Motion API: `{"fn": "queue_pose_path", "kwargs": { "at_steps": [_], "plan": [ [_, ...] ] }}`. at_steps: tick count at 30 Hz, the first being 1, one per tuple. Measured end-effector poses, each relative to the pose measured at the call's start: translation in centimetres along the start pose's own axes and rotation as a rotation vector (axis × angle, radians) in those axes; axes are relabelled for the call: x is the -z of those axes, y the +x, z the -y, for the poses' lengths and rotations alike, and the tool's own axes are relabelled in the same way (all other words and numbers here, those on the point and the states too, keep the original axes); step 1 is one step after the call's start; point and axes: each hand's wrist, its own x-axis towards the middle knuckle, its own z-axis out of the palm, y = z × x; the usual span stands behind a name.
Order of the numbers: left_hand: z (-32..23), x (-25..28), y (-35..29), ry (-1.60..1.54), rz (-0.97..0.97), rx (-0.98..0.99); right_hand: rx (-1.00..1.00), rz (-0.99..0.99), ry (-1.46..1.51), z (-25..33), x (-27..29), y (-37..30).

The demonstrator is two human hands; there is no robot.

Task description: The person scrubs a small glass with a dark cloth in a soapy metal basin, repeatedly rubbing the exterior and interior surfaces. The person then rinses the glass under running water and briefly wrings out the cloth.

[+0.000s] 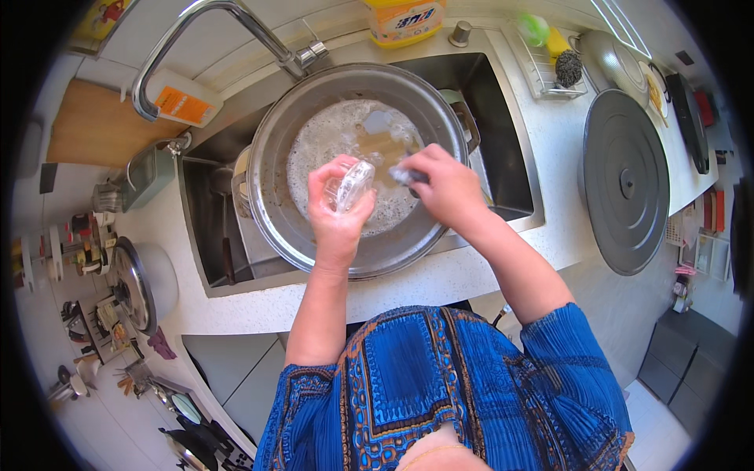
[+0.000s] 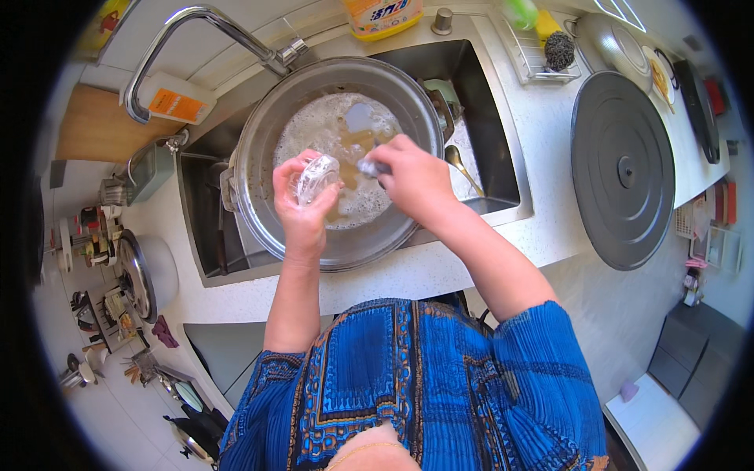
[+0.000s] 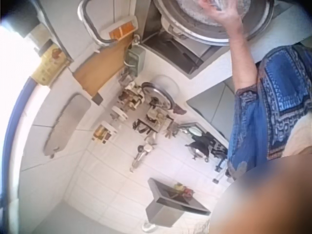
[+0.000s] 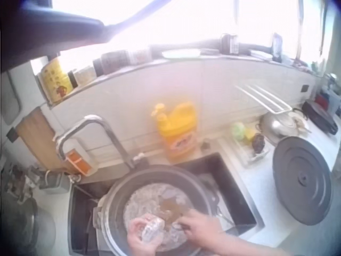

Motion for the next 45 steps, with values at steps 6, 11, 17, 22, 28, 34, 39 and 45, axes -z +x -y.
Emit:
{"fn": "queue_pose_path", "kwargs": {
  "at_steps": [6,11,17,22,28,34,39,45],
  "plan": [
    [0.4,0.0,-0.5,-0.004,-0.009,0.022,0.139,-0.077,0.585,0.5,0.9,0.9],
    [-0.3,-0.9,-0.5,-0.008,-0.040,0.066,0.206,-0.032,0.319,2.5,1.3,0.4],
    [0.9,-0.5,-1.0,0.014,-0.052,0.040,0.132,0.102,0.494,2.1,0.1,0.4],
    [1.0,-0.5,-0.7,0.167,-0.029,-0.010,0.092,0.049,0.341,2.0,0.6,0.8],
    [2.4,0.0,-0.2,0.305,-0.045,-0.031,0.117,0.196,0.605,2.6,0.0,0.6],
    [-0.7,0.5,0.3,-0.413,-0.105,0.293,-0.243,0.101,1.139,1.0,1.1,0.6],
    [-0.5,0.9,-0.1,-0.814,-0.030,0.480,-0.198,0.139,0.976,0.4,1.8,0.1],
    [-0.6,0.0,-0.2,-0.710,-0.078,0.585,-0.021,0.053,0.920,1.5,1.3,0.5]
  ]
}}
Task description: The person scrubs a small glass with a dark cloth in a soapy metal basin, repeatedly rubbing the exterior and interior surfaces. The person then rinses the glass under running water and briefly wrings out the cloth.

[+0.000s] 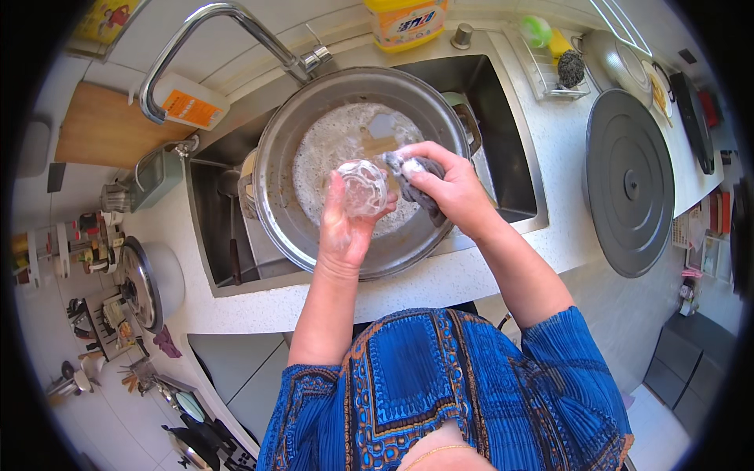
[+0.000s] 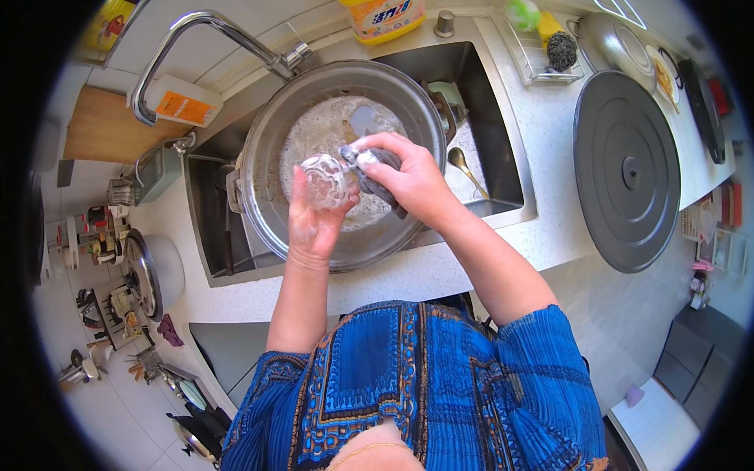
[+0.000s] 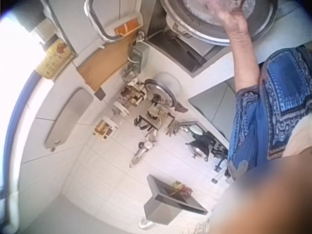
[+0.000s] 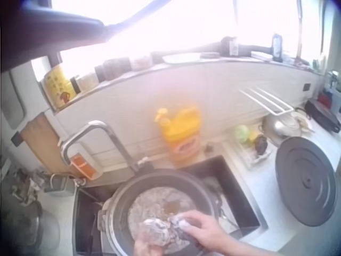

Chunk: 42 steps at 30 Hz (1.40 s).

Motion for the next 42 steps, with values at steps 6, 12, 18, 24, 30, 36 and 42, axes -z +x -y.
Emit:
{"fn": "queue_pose_path", "kwargs": {
  "at_steps": [6,12,18,24,30,36,42],
  "plan": [
    [0.7,0.5,0.3,0.027,-0.126,0.039,0.140,0.018,-0.312,-0.5,-1.8,0.5],
    [0.0,0.3,0.4,-0.094,-0.098,0.077,0.154,-0.056,-0.220,-0.7,-2.3,-1.1],
    [0.0,-0.3,0.6,-0.210,-0.064,0.091,0.269,-0.117,-0.211,0.4,-1.8,-0.9],
    [0.6,0.4,0.8,-0.080,-0.105,0.067,0.299,-0.024,-0.575,-0.3,-3.1,-1.8],
    [0.7,0.8,0.9,-0.100,-0.151,0.104,0.150,0.035,-0.222,-1.2,-2.1,-1.7],
    [0.5,-0.5,0.5,-0.063,-0.166,0.089,-0.185,-0.010,0.358,-0.6,-1.7,-1.2],
    [-0.5,-0.6,0.1,-0.060,-0.181,0.133,-0.327,0.026,0.521,0.7,-2.2,-1.7]
  ]
}}
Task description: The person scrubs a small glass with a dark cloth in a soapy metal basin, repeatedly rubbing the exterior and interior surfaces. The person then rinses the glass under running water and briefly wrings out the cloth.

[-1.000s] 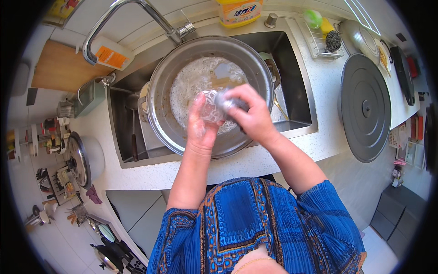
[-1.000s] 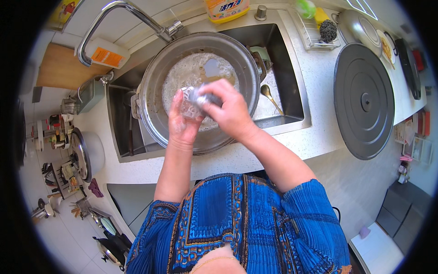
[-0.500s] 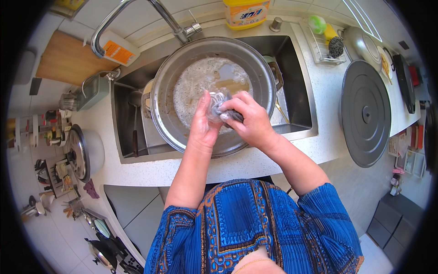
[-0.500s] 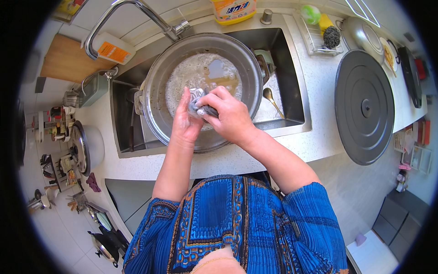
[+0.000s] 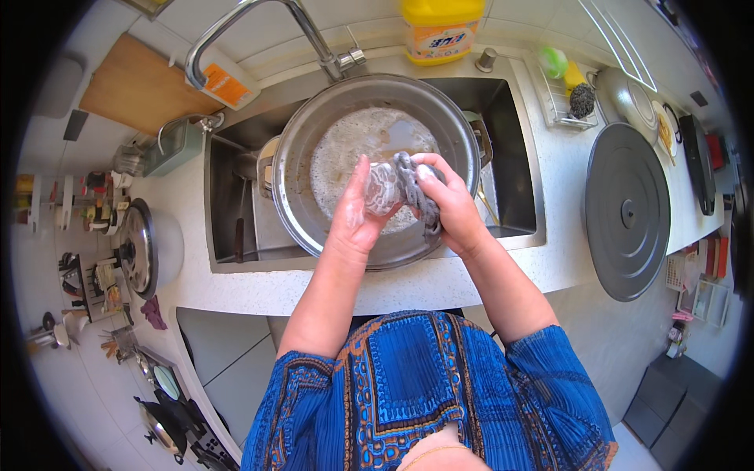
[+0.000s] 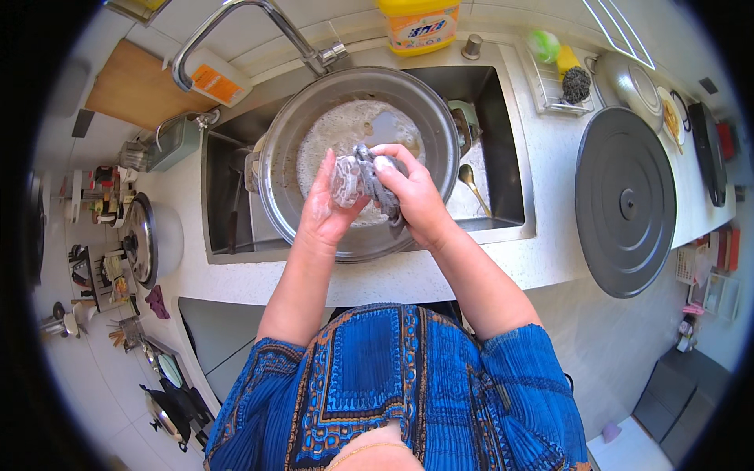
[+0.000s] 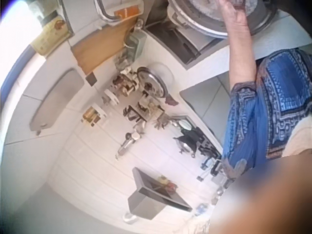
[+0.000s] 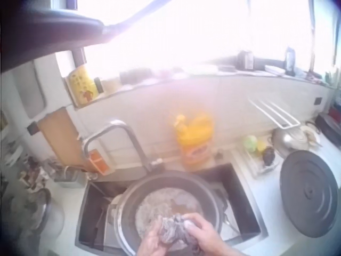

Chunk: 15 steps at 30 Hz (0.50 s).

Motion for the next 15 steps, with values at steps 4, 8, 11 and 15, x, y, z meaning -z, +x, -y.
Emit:
{"fn": "queue_pose_path", "kwargs": {
  "at_steps": [4,8,11,15],
  "plan": [
    [-0.6,0.2,0.3,-0.164,-0.109,-0.009,0.205,-0.080,-0.208,-0.4,-0.2,0.4],
    [-1.0,-0.4,0.6,-0.337,0.020,0.005,0.641,-0.094,-0.573,-1.0,-1.1,0.2],
    [-0.8,-1.2,0.2,-0.354,0.055,-0.012,0.914,-0.101,-1.126,-1.6,-2.0,-0.4],
    [-0.3,-0.3,1.2,-0.329,0.068,-0.020,0.775,-0.086,-1.167,-0.4,-2.1,0.8]
  ]
}}
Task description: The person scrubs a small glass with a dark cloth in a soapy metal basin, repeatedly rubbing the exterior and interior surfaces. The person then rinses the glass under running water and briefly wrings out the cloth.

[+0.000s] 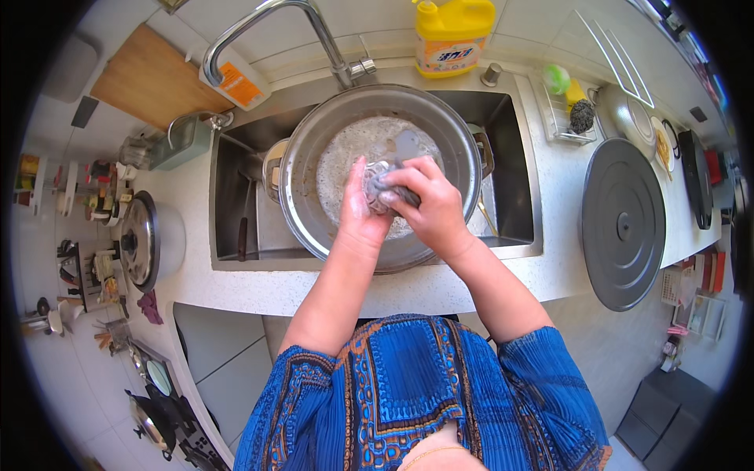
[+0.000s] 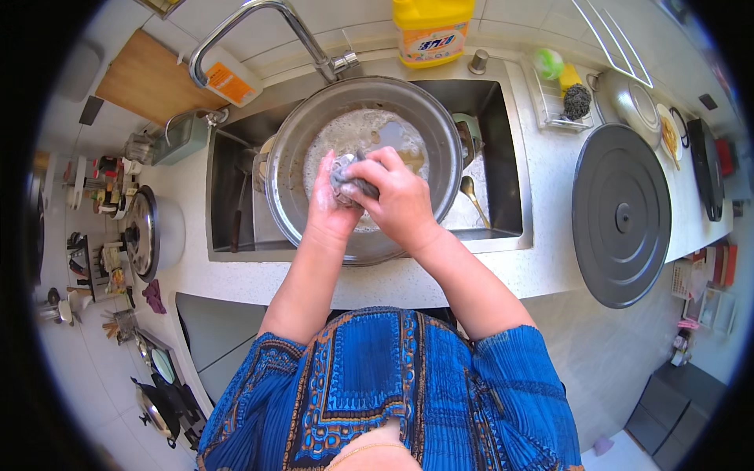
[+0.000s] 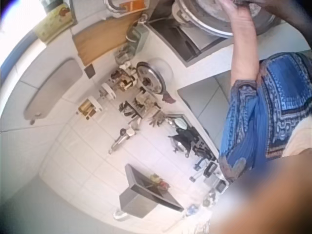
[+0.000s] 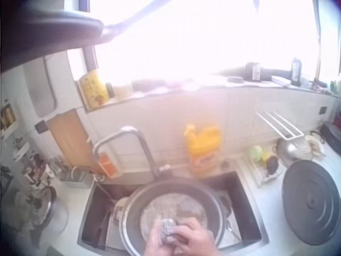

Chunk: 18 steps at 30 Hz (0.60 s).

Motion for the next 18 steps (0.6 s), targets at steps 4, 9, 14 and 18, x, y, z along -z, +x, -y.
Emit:
{"fn": "queue_pose_path", "kwargs": {
  "at_steps": [4,9,14,18],
  "plan": [
    [0.5,-0.3,0.3,-0.039,-0.047,-0.012,-0.044,-0.098,0.024,-0.8,-1.0,0.3],
    [0.9,1.0,0.8,-0.087,-0.083,0.013,-0.022,-0.034,-0.046,-1.3,-0.7,0.2],
    [0.2,-0.2,1.1,-0.073,-0.088,0.017,-0.424,-0.020,0.489,-4.4,0.1,2.0],
    [-1.5,0.4,1.2,-0.001,-0.156,-0.070,-0.560,-0.015,0.710,-3.7,0.5,0.9]
  ]
}}
